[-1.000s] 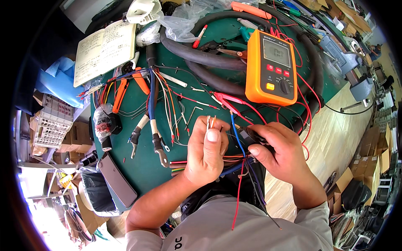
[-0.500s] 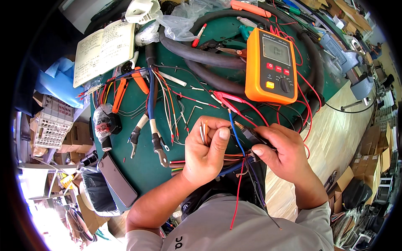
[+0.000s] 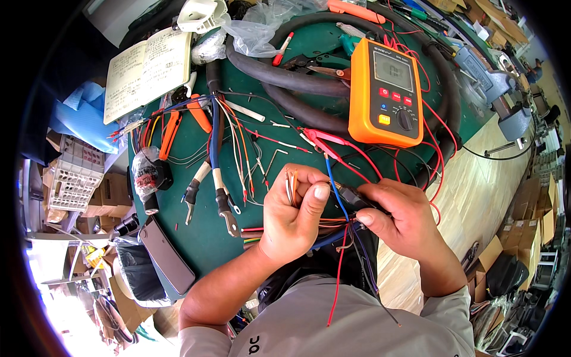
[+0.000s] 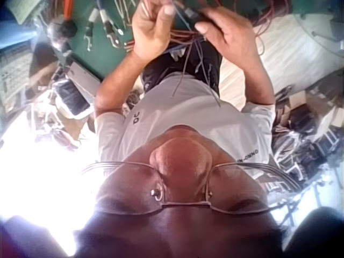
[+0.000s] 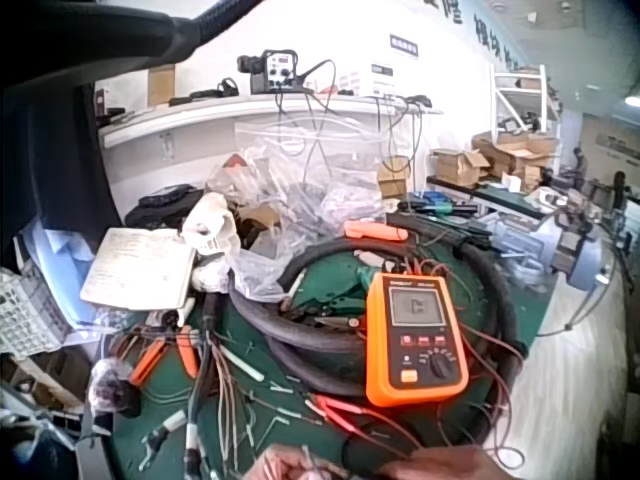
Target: The person uses a multimeter to test electrical continuity on various colored wires, pressing the probes against the wire ends and checking the numerical display.
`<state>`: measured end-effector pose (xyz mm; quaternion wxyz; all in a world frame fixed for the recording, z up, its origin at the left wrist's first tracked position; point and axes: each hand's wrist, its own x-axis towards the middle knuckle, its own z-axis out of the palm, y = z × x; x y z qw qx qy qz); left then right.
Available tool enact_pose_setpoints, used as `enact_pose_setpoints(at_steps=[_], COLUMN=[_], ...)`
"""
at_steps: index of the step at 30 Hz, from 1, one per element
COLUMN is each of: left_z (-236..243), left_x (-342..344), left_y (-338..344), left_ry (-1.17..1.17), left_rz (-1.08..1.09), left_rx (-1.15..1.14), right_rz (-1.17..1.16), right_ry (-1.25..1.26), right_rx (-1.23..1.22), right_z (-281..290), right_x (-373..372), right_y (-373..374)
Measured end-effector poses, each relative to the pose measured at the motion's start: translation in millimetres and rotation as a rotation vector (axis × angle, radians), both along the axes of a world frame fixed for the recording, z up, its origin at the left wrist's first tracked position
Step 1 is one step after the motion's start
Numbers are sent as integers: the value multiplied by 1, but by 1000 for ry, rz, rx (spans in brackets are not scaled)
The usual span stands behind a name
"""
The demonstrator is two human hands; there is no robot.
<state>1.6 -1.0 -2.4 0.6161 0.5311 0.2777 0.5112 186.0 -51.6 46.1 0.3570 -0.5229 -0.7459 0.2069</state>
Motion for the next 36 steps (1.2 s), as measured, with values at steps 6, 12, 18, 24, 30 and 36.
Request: enact_pose_setpoints(at_steps=[6,12,18,24,30,36], left_z=[-2,-1,1,5,5,5], left_x=[1,2,3,0,0,1], left_y=[0,1,0,-1,-1,-1], left_ry=[-3,-24,-25,-21,-20,-33], left_rz=[16,11,18,-34,-34,-29], left_rx=[61,69,50,59,51,46], right_rz=[5,18,3,-1,8,9], right_ry=[25,4,-18,-23,-27,-44], right_rx=[-6,4,26,36,40,42], right_z=[-1,2,0,0,0,2], right_x=[0,0,0,-1,0,-1], right_y=[0,1,1,1,2,2])
